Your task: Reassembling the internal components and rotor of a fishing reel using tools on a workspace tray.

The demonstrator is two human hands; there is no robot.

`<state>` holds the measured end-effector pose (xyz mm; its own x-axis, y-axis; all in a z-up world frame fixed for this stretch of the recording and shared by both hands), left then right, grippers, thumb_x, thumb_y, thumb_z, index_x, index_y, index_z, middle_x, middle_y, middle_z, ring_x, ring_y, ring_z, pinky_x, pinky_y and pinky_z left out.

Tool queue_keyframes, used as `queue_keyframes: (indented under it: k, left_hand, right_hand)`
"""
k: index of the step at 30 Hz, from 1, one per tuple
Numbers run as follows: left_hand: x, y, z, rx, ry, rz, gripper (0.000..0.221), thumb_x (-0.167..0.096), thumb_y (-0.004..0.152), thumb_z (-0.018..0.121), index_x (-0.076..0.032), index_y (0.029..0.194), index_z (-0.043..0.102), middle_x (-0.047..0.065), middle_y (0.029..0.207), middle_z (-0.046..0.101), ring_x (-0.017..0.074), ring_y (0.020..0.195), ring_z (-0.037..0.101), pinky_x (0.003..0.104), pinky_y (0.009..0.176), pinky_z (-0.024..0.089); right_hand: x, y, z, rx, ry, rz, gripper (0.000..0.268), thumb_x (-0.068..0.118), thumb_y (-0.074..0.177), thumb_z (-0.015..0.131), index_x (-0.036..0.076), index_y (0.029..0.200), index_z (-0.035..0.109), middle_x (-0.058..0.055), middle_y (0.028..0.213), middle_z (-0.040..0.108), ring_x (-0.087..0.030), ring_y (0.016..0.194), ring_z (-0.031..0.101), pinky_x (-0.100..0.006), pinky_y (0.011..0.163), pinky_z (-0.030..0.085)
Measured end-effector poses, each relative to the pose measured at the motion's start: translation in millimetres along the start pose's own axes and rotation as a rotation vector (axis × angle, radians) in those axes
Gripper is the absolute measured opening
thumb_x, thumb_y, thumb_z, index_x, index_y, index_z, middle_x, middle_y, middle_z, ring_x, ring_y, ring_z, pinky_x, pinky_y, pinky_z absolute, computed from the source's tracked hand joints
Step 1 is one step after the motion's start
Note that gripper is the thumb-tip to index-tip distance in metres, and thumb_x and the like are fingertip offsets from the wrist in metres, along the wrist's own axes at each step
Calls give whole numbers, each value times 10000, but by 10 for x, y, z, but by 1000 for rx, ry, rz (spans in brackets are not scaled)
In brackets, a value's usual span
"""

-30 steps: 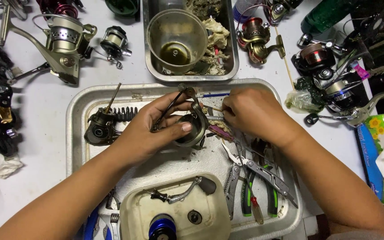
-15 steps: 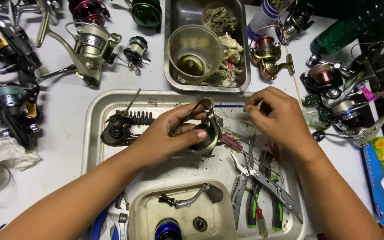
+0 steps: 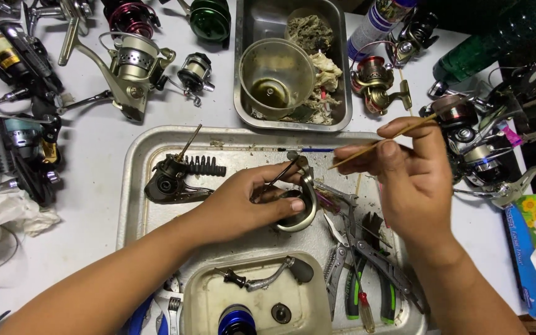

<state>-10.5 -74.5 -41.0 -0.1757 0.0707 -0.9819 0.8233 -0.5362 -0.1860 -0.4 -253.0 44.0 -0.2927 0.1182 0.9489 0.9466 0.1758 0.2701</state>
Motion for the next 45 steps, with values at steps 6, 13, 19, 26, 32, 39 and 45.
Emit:
queue_keyframes:
  k: [6, 13, 19, 26, 32, 39, 45]
  left_hand:
    - [57, 14, 61, 9, -77, -3, 621, -425, 791, 711, -134, 1336, 646, -36, 1398, 645, 98, 1333, 565, 281, 1138, 448]
    - [101, 10, 91, 27, -159, -65, 612, -387, 783, 724, -99, 1317, 647, -44, 1310, 662, 82, 1158, 647, 226, 1085, 481]
    - [81, -5, 86, 31, -174, -108, 707, -390, 765, 724, -90, 1395, 604, -20, 1320, 662, 79, 1094, 671, 216, 1025, 498]
    - [87, -16, 99, 39, -204, -111, 733, -380, 774, 721, -96, 1435, 581, -16, 1301, 649, 48, 984, 630, 201, 948, 501]
    - [58, -16, 112, 68, -216, -53, 673, -350, 819, 710, -101, 1434, 595, -33, 1224, 624, 21, 887, 578, 178, 860, 479]
    - [136, -3, 119, 63, -246, -86, 744, -362, 785, 726, -89, 1457, 560, 10, 1251, 644, 35, 919, 623, 188, 870, 511]
    - [135, -3, 113, 59, -234, -112, 761, -375, 768, 727, -109, 1460, 558, 15, 1272, 659, 52, 939, 663, 193, 885, 517]
  right_hand:
    - [-73, -17, 150, -39, 87, -9, 158, 201, 1120, 432, 134, 1227, 337, -271, 1058, 708, -343, 941, 767, -430, 796, 707]
    - [-140, -46, 241, -31, 55, -7, 162, 212, 1112, 434, 146, 1206, 319, -284, 1051, 699, -375, 944, 766, -481, 828, 708]
    - [-136, -61, 263, -20, -62, -83, 150, 139, 1109, 436, 106, 1198, 320, -316, 1028, 688, -380, 1009, 759, -463, 904, 684]
    - [-101, -88, 291, -21, -42, -120, 131, 112, 1113, 417, 94, 1185, 310, -328, 1047, 662, -410, 1005, 750, -497, 896, 694]
    - [-110, -108, 299, -28, -49, -84, 157, 155, 1112, 426, 101, 1202, 310, -293, 1031, 674, -384, 1000, 755, -483, 886, 700]
    - [-166, -99, 272, -54, 50, -25, 156, 149, 1108, 435, 108, 1198, 314, -307, 1010, 669, -397, 942, 755, -484, 833, 707]
    - [-147, -106, 285, -41, 31, -54, 146, 133, 1112, 423, 103, 1197, 308, -309, 1016, 667, -398, 956, 751, -495, 856, 703]
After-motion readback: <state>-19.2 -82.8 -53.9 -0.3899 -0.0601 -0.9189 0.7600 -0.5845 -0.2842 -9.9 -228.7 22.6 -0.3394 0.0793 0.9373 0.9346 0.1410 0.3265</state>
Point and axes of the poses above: each hand's wrist, its own y-axis towards the middle knuckle, its own z-axis out of the palm, x = y × z, the point moved 8 cm from there along y, towards the middle knuckle
